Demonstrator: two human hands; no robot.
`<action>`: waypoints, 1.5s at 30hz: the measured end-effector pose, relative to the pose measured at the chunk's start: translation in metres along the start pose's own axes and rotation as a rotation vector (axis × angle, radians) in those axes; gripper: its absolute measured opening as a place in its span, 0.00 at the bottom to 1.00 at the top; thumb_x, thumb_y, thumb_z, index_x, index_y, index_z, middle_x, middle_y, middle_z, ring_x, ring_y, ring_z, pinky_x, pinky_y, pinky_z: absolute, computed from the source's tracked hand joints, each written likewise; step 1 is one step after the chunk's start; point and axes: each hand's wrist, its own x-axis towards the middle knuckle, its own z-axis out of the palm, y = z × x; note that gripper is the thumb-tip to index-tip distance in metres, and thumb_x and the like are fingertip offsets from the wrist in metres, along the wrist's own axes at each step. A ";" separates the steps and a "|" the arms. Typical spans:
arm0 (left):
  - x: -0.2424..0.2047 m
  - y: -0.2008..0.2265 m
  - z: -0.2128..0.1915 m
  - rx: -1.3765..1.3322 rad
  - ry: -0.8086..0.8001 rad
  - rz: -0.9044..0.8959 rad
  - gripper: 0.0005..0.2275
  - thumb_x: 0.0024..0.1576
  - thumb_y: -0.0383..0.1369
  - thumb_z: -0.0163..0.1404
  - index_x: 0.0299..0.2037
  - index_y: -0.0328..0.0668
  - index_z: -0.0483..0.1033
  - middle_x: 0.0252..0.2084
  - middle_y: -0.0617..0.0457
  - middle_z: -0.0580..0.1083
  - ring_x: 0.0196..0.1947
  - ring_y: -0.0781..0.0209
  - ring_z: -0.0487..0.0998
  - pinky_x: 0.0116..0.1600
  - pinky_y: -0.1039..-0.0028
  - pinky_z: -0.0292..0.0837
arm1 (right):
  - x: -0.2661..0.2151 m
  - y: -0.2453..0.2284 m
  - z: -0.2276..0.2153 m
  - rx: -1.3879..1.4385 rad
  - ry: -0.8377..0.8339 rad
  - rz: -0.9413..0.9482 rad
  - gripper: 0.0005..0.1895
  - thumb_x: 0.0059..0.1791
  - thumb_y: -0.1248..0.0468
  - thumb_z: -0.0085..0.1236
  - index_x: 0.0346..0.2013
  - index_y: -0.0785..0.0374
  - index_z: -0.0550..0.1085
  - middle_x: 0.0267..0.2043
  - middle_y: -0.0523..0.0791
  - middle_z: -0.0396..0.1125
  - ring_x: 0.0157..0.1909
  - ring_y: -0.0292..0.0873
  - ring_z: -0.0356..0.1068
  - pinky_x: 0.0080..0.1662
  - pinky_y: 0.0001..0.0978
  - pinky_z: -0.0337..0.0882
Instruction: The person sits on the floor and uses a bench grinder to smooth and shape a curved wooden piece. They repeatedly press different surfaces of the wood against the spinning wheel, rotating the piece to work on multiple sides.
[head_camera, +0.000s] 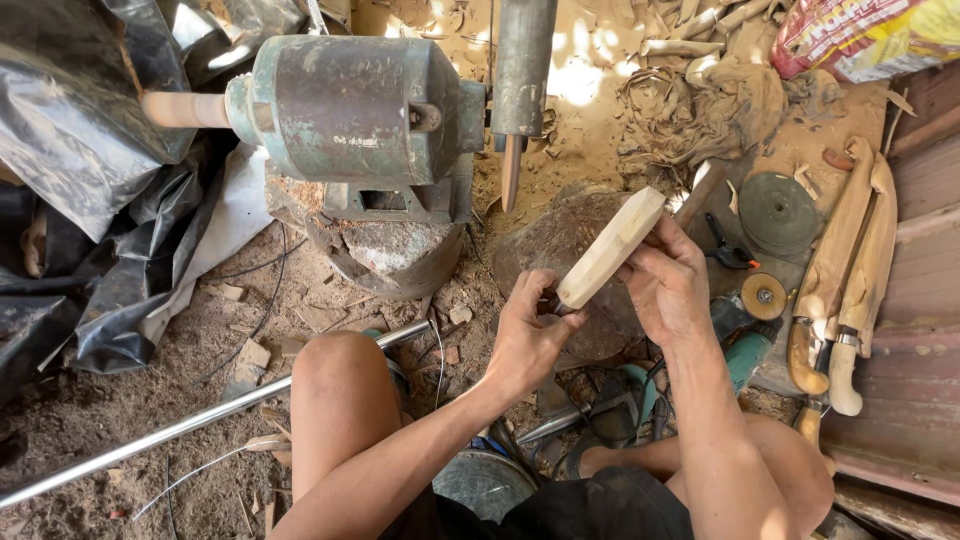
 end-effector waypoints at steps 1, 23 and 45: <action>-0.001 -0.001 0.001 0.032 -0.004 -0.009 0.15 0.56 0.25 0.59 0.51 0.39 0.69 0.47 0.52 0.67 0.44 0.64 0.73 0.47 0.72 0.80 | -0.001 0.000 -0.001 0.002 -0.002 0.006 0.24 0.53 0.76 0.46 0.65 0.67 0.69 0.55 0.48 0.70 0.55 0.43 0.72 0.58 0.42 0.74; 0.010 -0.012 -0.006 -0.737 -0.203 -0.300 0.22 0.60 0.30 0.55 0.64 0.32 0.66 0.49 0.45 0.77 0.47 0.59 0.80 0.57 0.66 0.75 | -0.002 0.000 0.024 0.021 -0.089 0.031 0.26 0.55 0.68 0.55 0.67 0.60 0.62 0.60 0.53 0.68 0.61 0.50 0.69 0.63 0.50 0.71; 0.025 -0.036 -0.033 -0.660 0.021 -0.324 0.21 0.62 0.30 0.52 0.62 0.23 0.68 0.51 0.40 0.76 0.47 0.57 0.80 0.58 0.69 0.77 | 0.008 0.015 0.023 -0.066 0.099 0.057 0.22 0.55 0.69 0.55 0.65 0.66 0.64 0.57 0.49 0.68 0.62 0.47 0.69 0.67 0.48 0.69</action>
